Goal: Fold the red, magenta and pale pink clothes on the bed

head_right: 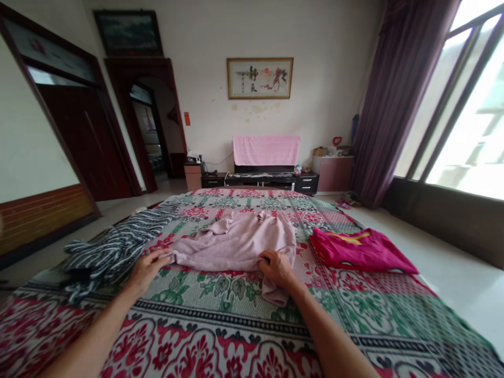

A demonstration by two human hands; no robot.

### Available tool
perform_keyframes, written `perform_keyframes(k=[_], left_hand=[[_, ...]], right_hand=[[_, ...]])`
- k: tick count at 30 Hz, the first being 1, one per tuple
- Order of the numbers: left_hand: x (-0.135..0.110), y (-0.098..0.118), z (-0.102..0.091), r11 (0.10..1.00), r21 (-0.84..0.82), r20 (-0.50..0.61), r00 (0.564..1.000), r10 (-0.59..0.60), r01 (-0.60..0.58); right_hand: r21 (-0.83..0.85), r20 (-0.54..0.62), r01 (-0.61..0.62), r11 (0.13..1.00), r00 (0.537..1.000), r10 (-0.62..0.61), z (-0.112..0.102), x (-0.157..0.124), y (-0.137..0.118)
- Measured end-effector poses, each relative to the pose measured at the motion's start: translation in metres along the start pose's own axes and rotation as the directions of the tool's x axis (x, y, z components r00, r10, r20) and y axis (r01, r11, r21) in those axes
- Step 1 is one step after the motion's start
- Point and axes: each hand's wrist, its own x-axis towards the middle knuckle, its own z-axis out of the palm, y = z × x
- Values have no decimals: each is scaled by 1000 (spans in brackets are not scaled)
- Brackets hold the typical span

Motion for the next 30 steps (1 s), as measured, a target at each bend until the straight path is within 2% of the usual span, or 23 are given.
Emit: perform_keyframes(k=[3, 10, 17, 23, 26, 30], left_hand=[[-3, 4, 0, 999, 36, 95, 995, 11, -14], [-3, -1, -1, 990, -142, 219, 975, 46, -15], [-5, 2, -2, 987, -159, 200, 980, 8, 24], [-4, -1, -3, 991, -136, 196, 980, 47, -21], [-1, -4, -4, 996, -72, 161, 985, 55, -44], [2, -9, -6, 995, 97, 69, 997, 16, -23]], right_hand=[[13, 14, -17, 1000, 1000, 17, -1, 2, -1], [7, 24, -36, 999, 999, 36, -2, 2, -2], [-1, 18, -22, 1000, 1000, 22, -2, 3, 1], [2, 27, -19, 1000, 999, 19, -2, 3, 0], [-1, 8, -21, 1000, 1000, 21, -2, 2, -1], [16, -3, -38, 999, 999, 38, -2, 2, -4]])
